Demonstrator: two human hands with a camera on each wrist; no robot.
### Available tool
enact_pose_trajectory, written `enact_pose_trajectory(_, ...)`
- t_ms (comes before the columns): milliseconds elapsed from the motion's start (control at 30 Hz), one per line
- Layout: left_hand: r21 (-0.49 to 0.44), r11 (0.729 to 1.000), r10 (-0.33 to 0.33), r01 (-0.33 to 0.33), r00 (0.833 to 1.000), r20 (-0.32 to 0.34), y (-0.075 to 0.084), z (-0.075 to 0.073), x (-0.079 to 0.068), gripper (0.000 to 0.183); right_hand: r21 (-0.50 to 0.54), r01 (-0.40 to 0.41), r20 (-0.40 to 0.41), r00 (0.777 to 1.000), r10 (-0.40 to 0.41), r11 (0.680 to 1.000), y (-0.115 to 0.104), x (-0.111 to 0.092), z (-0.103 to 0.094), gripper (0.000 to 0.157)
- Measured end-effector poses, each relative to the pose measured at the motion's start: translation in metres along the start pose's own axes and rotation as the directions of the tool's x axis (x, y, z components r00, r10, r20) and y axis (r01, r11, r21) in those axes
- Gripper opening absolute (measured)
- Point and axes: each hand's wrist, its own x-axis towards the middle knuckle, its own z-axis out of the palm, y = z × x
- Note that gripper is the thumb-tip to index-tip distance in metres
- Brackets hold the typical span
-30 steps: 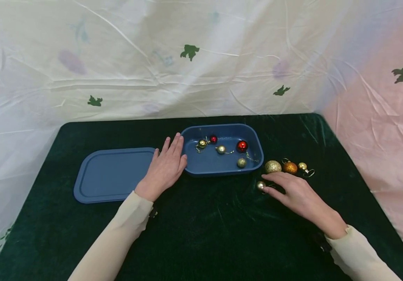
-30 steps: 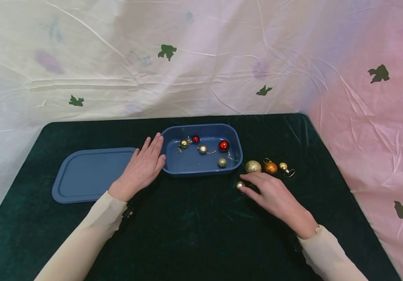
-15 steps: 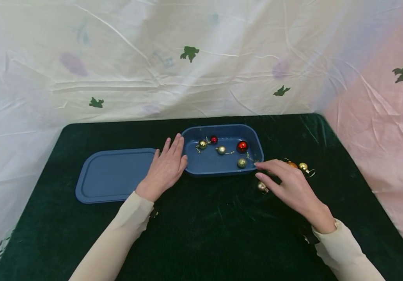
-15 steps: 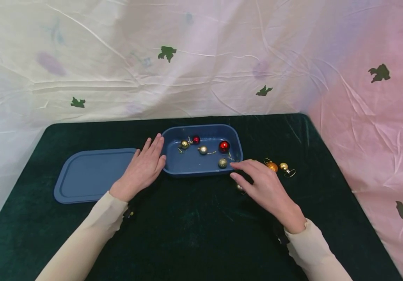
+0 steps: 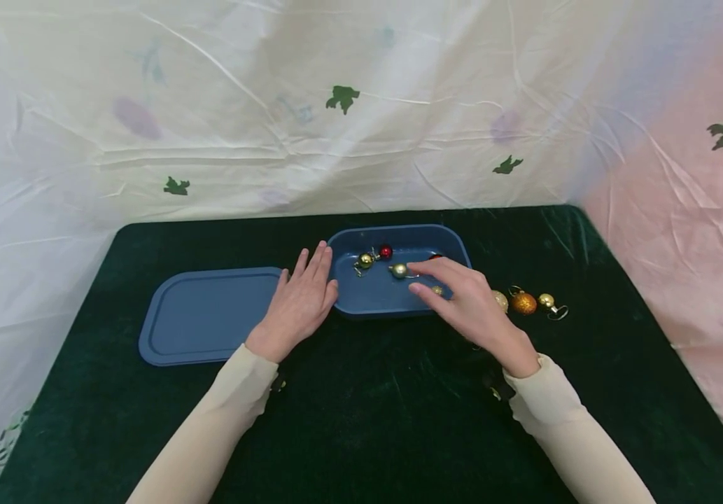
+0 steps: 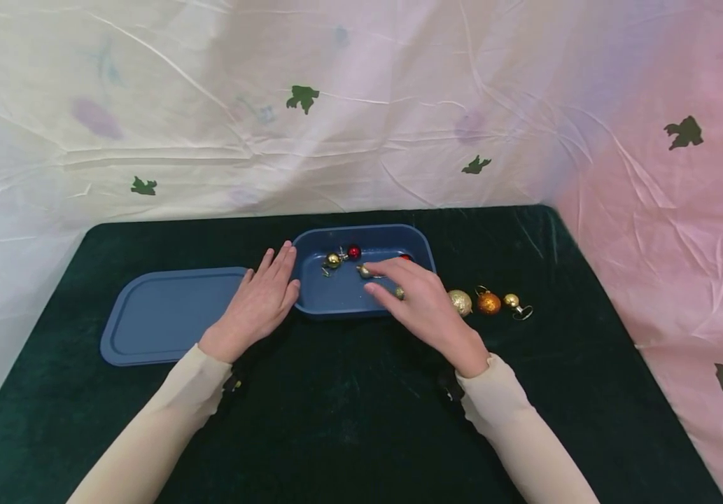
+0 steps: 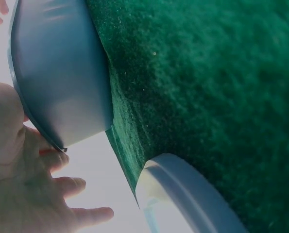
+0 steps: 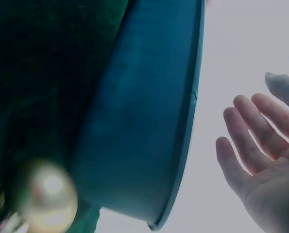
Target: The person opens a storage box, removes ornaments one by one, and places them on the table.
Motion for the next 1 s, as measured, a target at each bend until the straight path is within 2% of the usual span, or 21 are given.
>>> enact_pose_trajectory(267,-0.004,1.000,-0.003,0.003,1.000,-0.003,0.001,0.001,0.001,0.065,0.025,-0.021,0.062,0.998,0.019,0.999,0.001,0.029,0.015,0.036)
enact_pose_trajectory(667,-0.007,1.000,-0.015,0.014,1.000,-0.005,0.001,0.003,0.001,0.066,0.020,-0.064,0.160,0.985,0.060,0.998,0.009,0.057,0.037,0.043)
enact_pose_trajectory(1000,0.007,1.000,-0.012,0.012,1.000,-0.011,0.002,0.003,0.000,0.066,0.004,-0.136,0.287,0.949,0.129,0.991,0.015,0.076,0.049,0.052)
